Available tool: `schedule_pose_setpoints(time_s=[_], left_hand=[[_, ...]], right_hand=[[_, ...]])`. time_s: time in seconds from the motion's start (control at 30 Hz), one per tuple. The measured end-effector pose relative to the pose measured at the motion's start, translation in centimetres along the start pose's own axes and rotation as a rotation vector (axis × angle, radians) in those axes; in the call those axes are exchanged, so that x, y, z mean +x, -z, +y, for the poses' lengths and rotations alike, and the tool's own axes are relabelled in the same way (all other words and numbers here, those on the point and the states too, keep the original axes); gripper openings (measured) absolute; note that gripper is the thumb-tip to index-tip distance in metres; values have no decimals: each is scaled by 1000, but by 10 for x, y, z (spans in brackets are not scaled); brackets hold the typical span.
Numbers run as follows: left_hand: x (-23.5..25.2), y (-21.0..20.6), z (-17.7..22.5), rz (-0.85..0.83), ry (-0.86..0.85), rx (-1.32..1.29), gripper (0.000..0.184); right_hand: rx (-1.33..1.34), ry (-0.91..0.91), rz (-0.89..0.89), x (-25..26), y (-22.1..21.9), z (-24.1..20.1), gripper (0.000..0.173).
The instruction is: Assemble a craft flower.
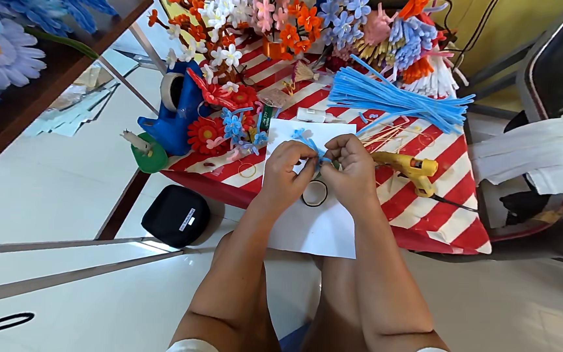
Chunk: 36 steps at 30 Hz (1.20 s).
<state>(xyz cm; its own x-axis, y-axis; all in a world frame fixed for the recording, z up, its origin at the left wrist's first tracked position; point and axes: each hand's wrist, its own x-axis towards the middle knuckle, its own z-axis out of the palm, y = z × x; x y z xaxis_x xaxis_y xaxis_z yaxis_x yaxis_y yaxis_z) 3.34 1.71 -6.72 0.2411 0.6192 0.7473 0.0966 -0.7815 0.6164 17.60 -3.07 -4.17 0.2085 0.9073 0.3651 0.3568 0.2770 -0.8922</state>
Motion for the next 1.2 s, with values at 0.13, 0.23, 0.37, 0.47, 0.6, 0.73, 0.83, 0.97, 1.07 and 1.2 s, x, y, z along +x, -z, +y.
schedule_pose_setpoints(time_s=[0.13, 0.23, 0.37, 0.47, 0.6, 0.73, 0.83, 0.97, 1.07, 1.2], left_hand=[[-2, -2, 0, 10, 27, 68, 15], [-6, -6, 2, 68, 161, -95, 16], [-10, -14, 7, 44, 316, -360, 15], [-13, -21, 9, 11, 313, -418, 20], [-13, -26, 8, 64, 287, -381, 12], [-14, -26, 7, 95, 277, -401, 8], [-14, -26, 6, 88, 263, -389, 7], [-14, -25, 5, 64, 231, -376, 9], [-15, -23, 5, 45, 245, -403, 12], [-15, -23, 8, 72, 340, -500, 9]], right_hand=[[9, -6, 14, 0, 1, 2, 30], [185, -63, 72, 2, 3, 3, 25], [555, -149, 138, 3, 2, 3, 27], [665, -187, 168, 1, -4, 0, 27], [685, -194, 198, -1, -13, -4, 25], [679, -184, 210, -3, -17, -4, 23], [673, -177, 221, -3, -17, -5, 22], [658, -169, 222, -3, -18, -3, 23], [630, -150, 228, -3, -18, -3, 24], [571, -82, 216, -4, -19, -2, 25]])
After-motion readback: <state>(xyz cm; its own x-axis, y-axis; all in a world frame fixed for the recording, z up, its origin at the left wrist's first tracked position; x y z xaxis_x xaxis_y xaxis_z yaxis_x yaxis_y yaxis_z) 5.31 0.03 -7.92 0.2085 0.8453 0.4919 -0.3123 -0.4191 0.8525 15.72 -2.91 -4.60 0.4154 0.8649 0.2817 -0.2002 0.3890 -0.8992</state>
